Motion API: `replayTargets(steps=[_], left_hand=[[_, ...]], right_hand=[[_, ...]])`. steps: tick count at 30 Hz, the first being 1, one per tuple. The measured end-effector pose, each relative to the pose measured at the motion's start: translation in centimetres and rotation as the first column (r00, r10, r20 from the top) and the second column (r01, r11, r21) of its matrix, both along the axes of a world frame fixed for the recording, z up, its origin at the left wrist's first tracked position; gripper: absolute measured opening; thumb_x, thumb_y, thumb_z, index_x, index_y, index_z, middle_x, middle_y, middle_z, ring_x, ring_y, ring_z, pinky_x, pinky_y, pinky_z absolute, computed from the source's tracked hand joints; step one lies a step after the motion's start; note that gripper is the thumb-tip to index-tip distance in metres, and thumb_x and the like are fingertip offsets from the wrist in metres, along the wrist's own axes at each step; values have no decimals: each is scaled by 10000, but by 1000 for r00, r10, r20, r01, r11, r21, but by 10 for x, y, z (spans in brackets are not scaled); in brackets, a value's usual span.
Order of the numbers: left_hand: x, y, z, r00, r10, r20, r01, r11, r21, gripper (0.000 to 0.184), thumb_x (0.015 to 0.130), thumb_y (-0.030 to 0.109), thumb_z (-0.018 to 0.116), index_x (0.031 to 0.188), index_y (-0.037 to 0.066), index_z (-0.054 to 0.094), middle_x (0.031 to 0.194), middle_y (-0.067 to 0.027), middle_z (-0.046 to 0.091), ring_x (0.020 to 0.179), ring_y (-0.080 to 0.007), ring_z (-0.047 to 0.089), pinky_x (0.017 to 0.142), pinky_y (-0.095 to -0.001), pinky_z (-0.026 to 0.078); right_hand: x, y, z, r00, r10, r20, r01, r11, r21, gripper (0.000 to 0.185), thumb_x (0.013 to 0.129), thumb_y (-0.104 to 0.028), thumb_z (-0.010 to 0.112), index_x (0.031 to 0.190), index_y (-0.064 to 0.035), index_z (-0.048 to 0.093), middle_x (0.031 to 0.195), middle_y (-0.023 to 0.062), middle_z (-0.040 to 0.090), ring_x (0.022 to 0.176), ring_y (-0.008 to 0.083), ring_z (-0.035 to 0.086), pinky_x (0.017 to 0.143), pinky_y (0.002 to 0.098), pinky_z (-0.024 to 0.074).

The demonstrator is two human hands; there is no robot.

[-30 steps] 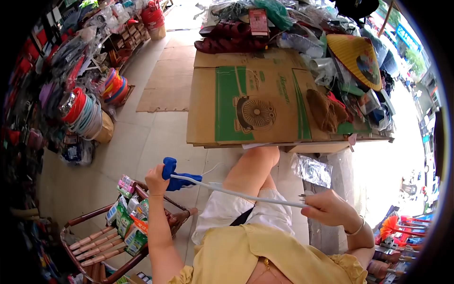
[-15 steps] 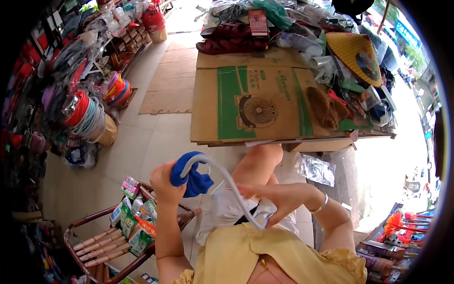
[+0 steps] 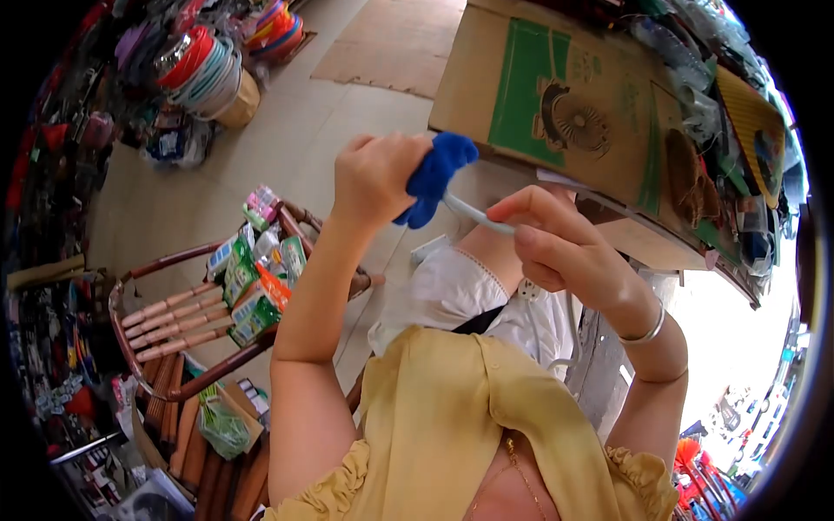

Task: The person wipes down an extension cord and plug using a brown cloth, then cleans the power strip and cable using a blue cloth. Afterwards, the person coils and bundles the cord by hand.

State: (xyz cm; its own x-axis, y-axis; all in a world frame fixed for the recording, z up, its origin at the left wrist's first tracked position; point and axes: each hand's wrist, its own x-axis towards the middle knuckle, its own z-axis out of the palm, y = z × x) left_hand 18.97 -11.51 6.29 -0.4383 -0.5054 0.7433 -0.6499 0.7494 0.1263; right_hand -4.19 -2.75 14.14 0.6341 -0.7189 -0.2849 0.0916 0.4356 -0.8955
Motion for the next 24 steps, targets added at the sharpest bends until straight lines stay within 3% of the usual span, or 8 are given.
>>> replayTargets(steps=[2, 9, 11, 16, 18, 20, 22, 24], left_hand=[[6, -5, -17, 990, 35, -135, -23, 996, 87, 248, 641, 174, 677, 857, 140, 559, 679, -32, 577, 619, -235, 585, 557, -340, 420], [70, -16, -96, 924, 382, -20, -361, 888, 285, 349, 620, 135, 706, 931, 148, 549, 770, -90, 613, 716, -318, 594, 619, -398, 469], [89, -14, -108, 913, 408, 27, -396, 865, 308, 438, 592, 90, 718, 986, 146, 536, 817, -118, 618, 783, -345, 595, 649, -415, 476], [127, -15, -111, 886, 443, 136, -463, 850, 251, 375, 616, 82, 692, 948, 147, 528, 767, -97, 615, 700, -327, 596, 627, -413, 468], [118, -15, -97, 837, 544, 58, -523, 764, 378, 399, 601, 78, 691, 962, 147, 536, 796, -109, 618, 749, -339, 594, 652, -414, 471], [111, -13, -81, 836, 546, -57, -473, 770, 429, 417, 590, 72, 691, 971, 148, 540, 807, -113, 618, 770, -342, 592, 660, -418, 469], [99, -10, -57, 828, 533, -172, -409, 785, 465, 436, 578, 66, 691, 980, 149, 544, 818, -117, 619, 790, -346, 591, 668, -422, 466], [81, 3, -25, 909, 408, -81, -359, 868, 342, 431, 571, 59, 688, 972, 146, 555, 793, -111, 613, 763, -341, 588, 654, -413, 464]], right_hand=[[-1, 9, 10, 965, -62, -256, 29, 991, -131, 283, 939, -202, 420, 1152, -16, 441, 582, -53, 356, 502, 27, 317, 440, 186, 249], [-48, 54, 36, 890, -155, -429, 167, 986, -10, 265, 834, -40, 411, 1077, -8, 513, 556, -66, 367, 490, 17, 309, 454, 187, 225], [-54, 73, 49, 779, -356, -516, 378, 924, -67, 280, 782, -28, 434, 1043, 14, 528, 534, -67, 361, 482, 12, 310, 453, 182, 216], [-100, 113, 35, 832, -415, -369, 395, 909, -130, 325, 699, 17, 399, 999, 109, 483, 501, -37, 396, 375, 12, 292, 356, 187, 188], [-111, 121, 22, 821, -505, -265, 490, 863, -124, 455, 694, 36, 465, 1139, 126, 432, 519, 0, 468, 399, 53, 400, 385, 174, 283], [-107, 109, 12, 916, -197, -350, 236, 969, 73, 582, 765, -61, 570, 1264, 121, 334, 692, 86, 582, 560, 155, 545, 527, 230, 426], [-87, 67, -33, 889, 349, -296, -437, 841, -320, 724, 808, -229, 630, 1330, 97, 249, 1011, 156, 582, 874, 236, 577, 750, 315, 462], [-67, 38, -42, 876, 234, -422, -425, 788, -445, 876, 760, -420, 679, 1354, 49, 239, 1215, 168, 454, 1089, 262, 480, 945, 364, 360]])
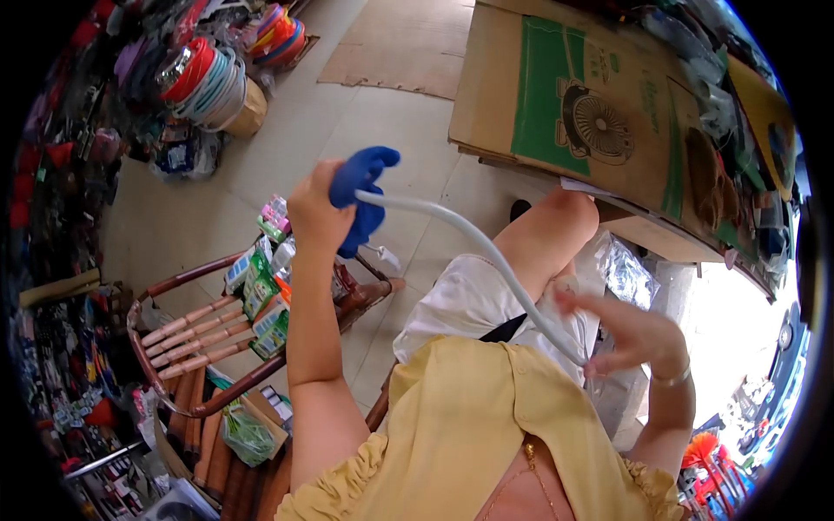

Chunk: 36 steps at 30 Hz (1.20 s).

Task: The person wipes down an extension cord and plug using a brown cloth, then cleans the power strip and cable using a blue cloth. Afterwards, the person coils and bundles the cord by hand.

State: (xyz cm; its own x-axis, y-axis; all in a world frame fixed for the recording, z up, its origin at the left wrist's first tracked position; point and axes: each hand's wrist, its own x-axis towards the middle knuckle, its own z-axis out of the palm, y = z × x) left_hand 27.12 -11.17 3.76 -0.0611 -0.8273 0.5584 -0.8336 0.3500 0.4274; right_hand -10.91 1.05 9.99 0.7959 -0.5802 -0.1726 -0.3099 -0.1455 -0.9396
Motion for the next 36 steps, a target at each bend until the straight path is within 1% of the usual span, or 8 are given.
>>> replayTargets(steps=[2, 5, 8, 14, 22, 30, 32, 36], left_hand=[[-15, 10, 26, 984, -130, 118, 133, 991, -23, 402, 572, 57, 686, 946, 137, 561, 785, -98, 605, 716, -339, 572, 627, -399, 453], [-28, 14, 39, 971, -162, 176, 178, 981, -80, 359, 579, 78, 691, 911, 126, 563, 794, -72, 600, 671, -318, 554, 600, -380, 439], [-25, 14, 51, 977, -107, 186, 130, 985, -117, 309, 614, 121, 689, 895, 119, 562, 756, -71, 598, 651, -306, 566, 587, -370, 442], [5, -12, 4, 997, -65, -38, 60, 990, -129, 305, 649, 80, 704, 918, 72, 560, 815, -143, 612, 731, -333, 606, 634, -348, 473], [70, -29, -73, 975, 194, 109, -190, 981, -46, 385, 596, 56, 674, 954, 128, 552, 833, -114, 628, 758, -347, 596, 656, -423, 473], [87, -38, -58, 948, 300, 108, -310, 947, 87, 361, 665, 95, 680, 992, 119, 529, 814, -147, 630, 788, -365, 598, 660, -418, 475], [76, -39, -37, 956, 286, 70, -289, 956, 52, 314, 709, 140, 691, 976, 101, 531, 776, -155, 628, 757, -369, 604, 653, -394, 479], [52, -21, 1, 977, 124, -171, -119, 992, 41, 278, 738, 181, 708, 924, 61, 538, 734, -147, 623, 707, -288, 632, 629, -326, 476]], right_hand=[[26, -31, 4, 944, -273, 185, 261, 962, 85, 843, 762, -382, 688, 1362, 17, 250, 1226, 170, 447, 1091, 256, 477, 963, 362, 344], [79, -63, 12, 845, -338, 413, 199, 918, 344, 755, 802, -344, 650, 1357, -4, 267, 1193, 158, 474, 990, 212, 525, 875, 319, 415], [111, -72, 30, 943, -172, 286, -75, 725, 684, 351, 923, -331, 458, 1096, -30, 510, 712, -9, 513, 557, 68, 442, 477, 203, 350], [109, -50, 44, 977, -173, 126, 80, 842, 534, 311, 944, -328, 408, 819, -59, 505, 610, -43, 378, 507, 59, 304, 454, 208, 281], [17, 11, 83, 874, -481, -69, 475, 817, 326, 385, 868, -321, 478, 625, -23, 496, 490, -8, 409, 419, 76, 347, 395, 232, 270], [-52, 72, 46, 776, -605, 176, 581, 795, 173, 485, 873, -417, 495, 642, 3, 566, 534, 40, 537, 442, 133, 529, 397, 271, 384], [-46, 42, 36, 908, -211, 361, 188, 977, 99, 466, 861, -408, 520, 786, 42, 619, 578, 60, 558, 500, 150, 566, 456, 258, 422], [11, 1, 24, 918, -14, 397, -105, 955, 277, 613, 794, -230, 654, 1254, 84, 400, 750, 80, 604, 678, 187, 607, 641, 278, 473]])
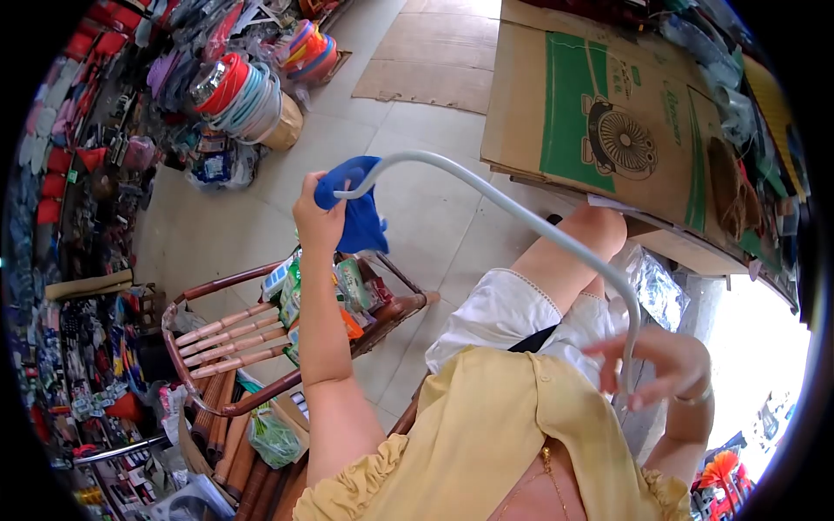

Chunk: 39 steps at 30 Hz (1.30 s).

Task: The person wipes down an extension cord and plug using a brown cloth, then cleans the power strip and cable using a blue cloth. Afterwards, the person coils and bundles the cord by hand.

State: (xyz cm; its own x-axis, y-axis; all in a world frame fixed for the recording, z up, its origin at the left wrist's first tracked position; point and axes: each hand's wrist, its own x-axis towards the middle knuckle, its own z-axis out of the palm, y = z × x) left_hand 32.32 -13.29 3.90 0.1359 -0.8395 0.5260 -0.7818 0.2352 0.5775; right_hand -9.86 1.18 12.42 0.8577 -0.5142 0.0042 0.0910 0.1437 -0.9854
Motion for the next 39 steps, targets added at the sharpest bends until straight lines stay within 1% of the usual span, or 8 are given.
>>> replayTargets(steps=[7, 10, 14, 15, 20, 26, 36, 39], left_hand=[[-62, 39, 56, 958, -209, -196, 217, 976, 22, 221, 762, 119, 695, 907, 19, 561, 748, -105, 636, 691, -171, 622, 635, -279, 477], [-89, 49, 66, 903, -291, -317, 346, 929, 132, 205, 765, 93, 682, 917, 10, 571, 785, -105, 645, 729, -152, 623, 656, -290, 485], [-129, 58, 62, 765, -542, -348, 626, 753, 203, 292, 754, 137, 669, 1006, 28, 567, 826, -120, 644, 759, -163, 625, 669, -302, 486], [-144, 57, 50, 650, -590, -478, 681, 732, 22, 355, 750, 155, 659, 1067, 41, 547, 844, -151, 638, 781, -217, 645, 682, -313, 488], [-154, 57, 22, 727, -658, -196, 684, 717, 134, 402, 690, 111, 670, 1069, 83, 541, 809, -169, 624, 793, -353, 615, 669, -364, 488], [-143, 57, -55, 888, -443, -121, 459, 871, 177, 291, 708, 171, 715, 897, 59, 525, 756, -165, 606, 711, -386, 600, 567, -381, 466], [-133, 48, -54, 821, -560, 111, 570, 813, -115, 271, 653, 75, 671, 892, 74, 542, 773, -83, 605, 701, -303, 581, 713, -400, 444], [-134, 49, -47, 792, -597, -126, 586, 802, -117, 278, 672, 71, 676, 922, 65, 553, 807, -103, 610, 728, -300, 592, 707, -374, 457]], right_hand=[[98, -57, -1, 911, -350, 217, 374, 924, -79, 720, 757, -94, 636, 1359, 3, 253, 1280, 143, 382, 1186, 199, 361, 966, 349, 305], [125, -71, -18, 838, -501, 215, 533, 674, -512, 753, 786, -86, 602, 1392, 8, 165, 1444, 160, 179, 1304, 272, 251, 1036, 388, 222], [136, -75, -9, 842, -484, 239, 500, 535, -681, 652, 835, -194, 595, 1355, 10, 259, 1328, 175, 353, 1253, 282, 312, 1037, 392, 216], [139, -77, -11, 757, -559, 338, 618, 449, -645, 376, 852, -209, 561, 1146, 8, 470, 974, 99, 528, 954, 229, 487, 865, 371, 350], [109, -58, -4, 791, -510, 337, 559, 827, -61, 302, 940, -302, 421, 936, -15, 515, 750, 40, 490, 673, 150, 483, 646, 270, 399], [52, -38, 27, 663, -406, 629, 578, 811, -85, 481, 925, -498, 327, 628, -121, 351, 530, -26, 363, 487, 102, 329, 477, 254, 275], [25, -17, 26, 658, -505, 559, 637, 769, -56, 461, 938, -485, 296, 611, -161, 326, 498, -65, 347, 438, 96, 287, 483, 259, 256], [16, -24, 32, 579, -531, 619, 640, 766, 59, 443, 946, -462, 306, 619, -164, 345, 493, -55, 347, 443, 89, 299, 514, 251, 290]])
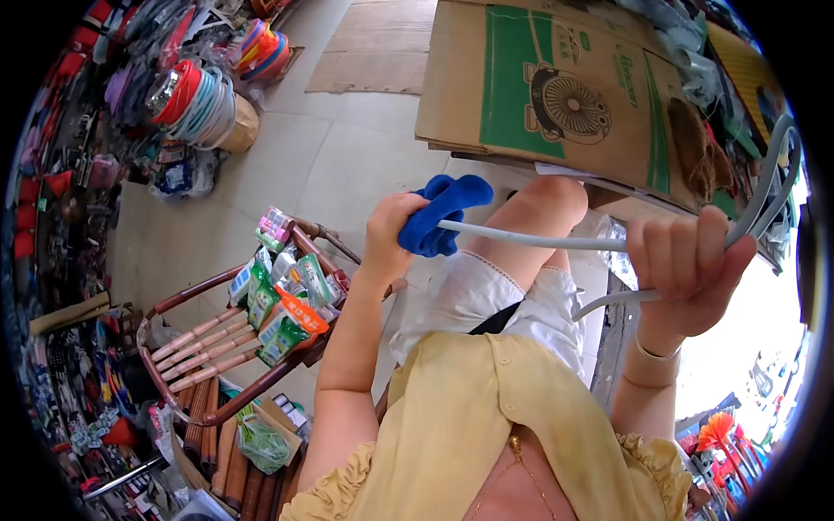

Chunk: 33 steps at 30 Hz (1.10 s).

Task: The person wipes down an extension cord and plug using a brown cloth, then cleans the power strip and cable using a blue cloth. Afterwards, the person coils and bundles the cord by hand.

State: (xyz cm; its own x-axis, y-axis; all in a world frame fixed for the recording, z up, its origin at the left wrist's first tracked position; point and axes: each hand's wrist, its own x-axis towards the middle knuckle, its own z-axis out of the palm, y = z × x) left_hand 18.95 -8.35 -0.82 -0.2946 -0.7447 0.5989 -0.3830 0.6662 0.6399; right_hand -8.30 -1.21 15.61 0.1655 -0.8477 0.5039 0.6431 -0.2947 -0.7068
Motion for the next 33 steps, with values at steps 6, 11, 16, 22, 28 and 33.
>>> replayTargets(steps=[6, 11, 16, 22, 28, 33], left_hand=[[-2, 19, 4, 982, 36, -184, 0, 981, 195, 234, 752, 135, 676, 934, 45, 561, 822, -107, 606, 731, -235, 599, 651, -301, 460], [-7, 24, -14, 862, 120, -493, 28, 959, 281, 280, 841, 260, 624, 938, 5, 560, 798, -39, 581, 758, -134, 554, 694, -257, 438], [-4, 27, 2, 810, 114, -576, 223, 848, 482, 349, 859, 300, 601, 1002, -16, 556, 849, -20, 592, 783, -92, 530, 724, -224, 432], [-23, 34, 42, 782, -170, -600, 589, 518, 620, 289, 868, 184, 588, 1062, -25, 543, 914, -42, 614, 809, -93, 549, 733, -236, 445], [-61, 32, 60, 707, -465, -533, 686, 268, 676, 361, 797, 95, 652, 1123, -5, 529, 889, -43, 623, 785, -115, 554, 755, -255, 445], [-80, 35, 55, 702, -395, -592, 689, 167, 705, 344, 799, 116, 661, 1106, 7, 550, 934, -28, 618, 859, -91, 544, 768, -233, 443]], right_hand=[[-1, -9, 1, 986, 73, 150, -76, 997, 19, 413, 955, -429, 306, 647, -158, 351, 501, -52, 352, 452, 81, 322, 547, 246, 311], [-7, -15, -12, 968, 48, 246, -72, 993, 92, 409, 956, -419, 318, 646, -153, 345, 495, -50, 335, 450, 84, 323, 546, 259, 314], [-7, -20, -28, 926, 105, 363, -125, 992, 31, 404, 949, -422, 345, 646, -154, 345, 488, -44, 331, 436, 87, 315, 527, 265, 307], [3, -32, -37, 868, 186, 461, -220, 975, 21, 404, 940, -429, 371, 647, -153, 346, 489, -43, 323, 429, 90, 306, 449, 256, 252], [11, -39, -38, 882, 174, 438, -212, 977, 38, 385, 937, -381, 403, 631, -155, 341, 472, -46, 305, 405, 74, 279, 438, 241, 238], [8, -41, -43, 894, 193, 405, -219, 975, 19, 409, 929, -451, 386, 648, -158, 341, 512, -45, 315, 443, 89, 287, 462, 251, 248]])
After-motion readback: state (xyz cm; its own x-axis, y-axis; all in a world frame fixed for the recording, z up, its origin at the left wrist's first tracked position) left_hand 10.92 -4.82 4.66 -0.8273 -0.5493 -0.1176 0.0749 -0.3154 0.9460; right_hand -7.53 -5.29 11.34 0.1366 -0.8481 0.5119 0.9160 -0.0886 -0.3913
